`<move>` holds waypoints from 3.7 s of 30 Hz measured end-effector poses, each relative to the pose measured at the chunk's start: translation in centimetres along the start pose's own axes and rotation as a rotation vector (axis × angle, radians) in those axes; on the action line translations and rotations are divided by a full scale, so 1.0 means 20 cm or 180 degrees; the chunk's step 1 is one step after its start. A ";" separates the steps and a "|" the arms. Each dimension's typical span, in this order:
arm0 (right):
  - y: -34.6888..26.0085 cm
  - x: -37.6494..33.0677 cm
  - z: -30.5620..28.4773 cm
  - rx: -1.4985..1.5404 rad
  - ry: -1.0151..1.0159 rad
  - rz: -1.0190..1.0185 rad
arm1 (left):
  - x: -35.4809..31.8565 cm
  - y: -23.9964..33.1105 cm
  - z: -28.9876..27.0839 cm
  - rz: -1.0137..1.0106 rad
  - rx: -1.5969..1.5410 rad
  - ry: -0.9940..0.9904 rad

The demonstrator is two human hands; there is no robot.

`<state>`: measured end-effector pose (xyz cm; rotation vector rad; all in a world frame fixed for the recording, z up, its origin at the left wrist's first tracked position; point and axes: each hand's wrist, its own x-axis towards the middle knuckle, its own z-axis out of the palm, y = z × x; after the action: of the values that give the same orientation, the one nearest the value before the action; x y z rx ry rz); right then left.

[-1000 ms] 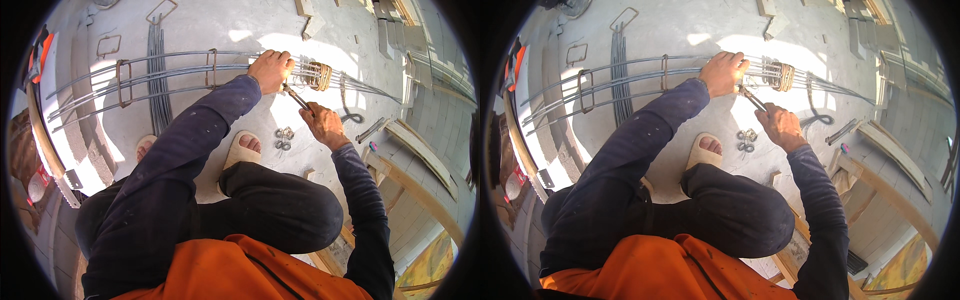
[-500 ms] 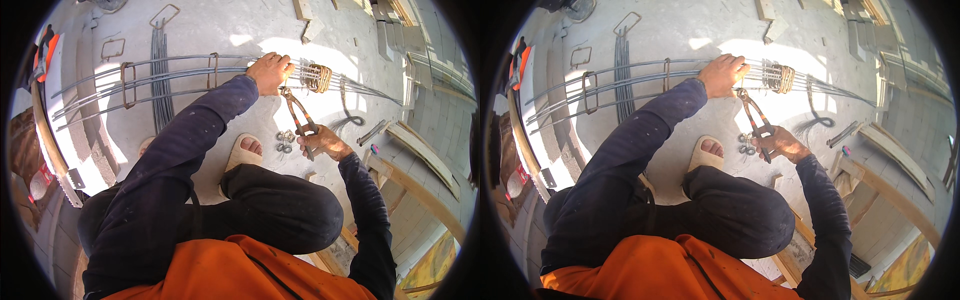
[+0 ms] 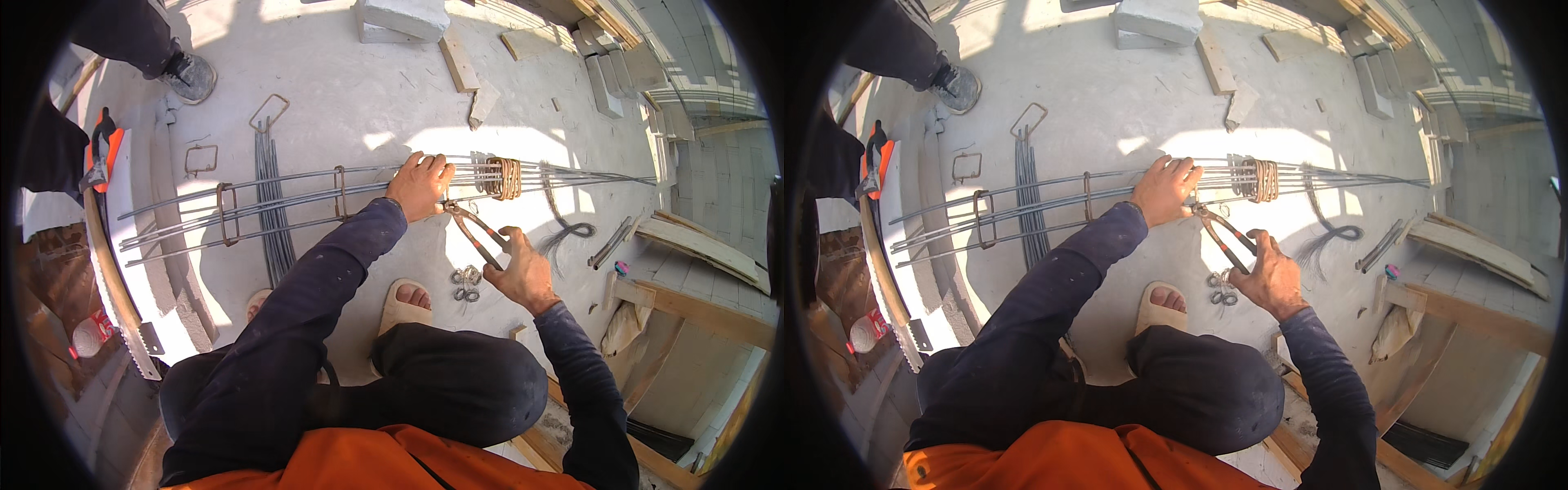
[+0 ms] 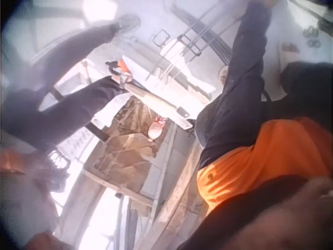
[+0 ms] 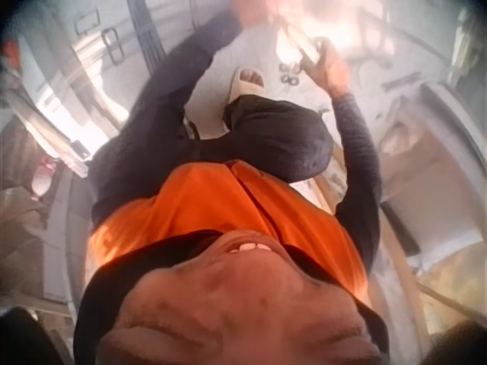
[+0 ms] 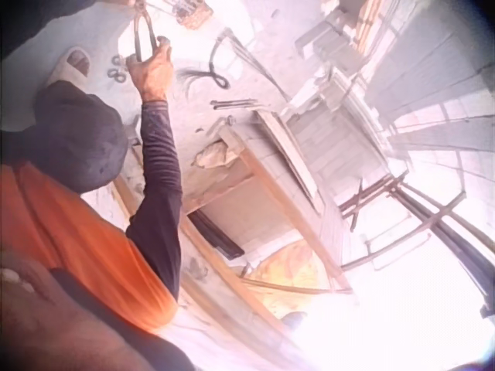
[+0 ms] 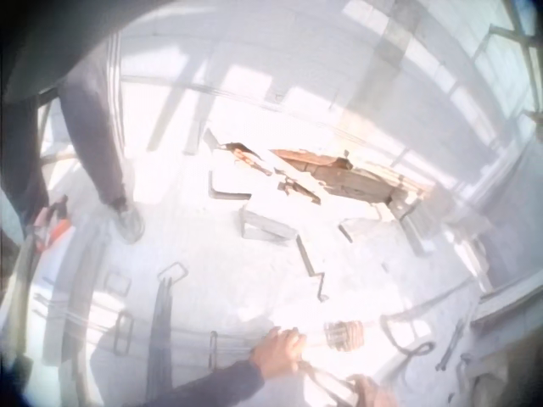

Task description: The person assembles a rebar cage by placing metal squares onto long metal rods and securing them by hand and with pliers.

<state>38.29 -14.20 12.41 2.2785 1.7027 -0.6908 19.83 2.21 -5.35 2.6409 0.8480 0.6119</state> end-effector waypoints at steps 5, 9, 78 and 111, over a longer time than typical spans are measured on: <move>0.01 -0.06 0.05 -0.0550 0.0629 -0.0472 | 0.00 0.01 -0.01 0.0020 0.0055 0.0012; 0.12 0.02 0.03 0.1237 -0.0621 0.0157 | 0.00 0.02 -0.02 0.0001 0.0031 -0.0117; 0.21 0.00 0.38 0.0265 0.0016 0.0544 | -0.28 0.48 0.25 -0.2827 -0.5229 -0.0265; 0.03 0.11 0.62 0.3154 0.0507 -0.0170 | -0.29 0.33 -0.21 -0.2803 -0.5429 -0.1362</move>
<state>36.45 -17.89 0.55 2.9416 1.7011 -1.7032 16.72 -5.82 -0.71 0.6872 0.6781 0.2267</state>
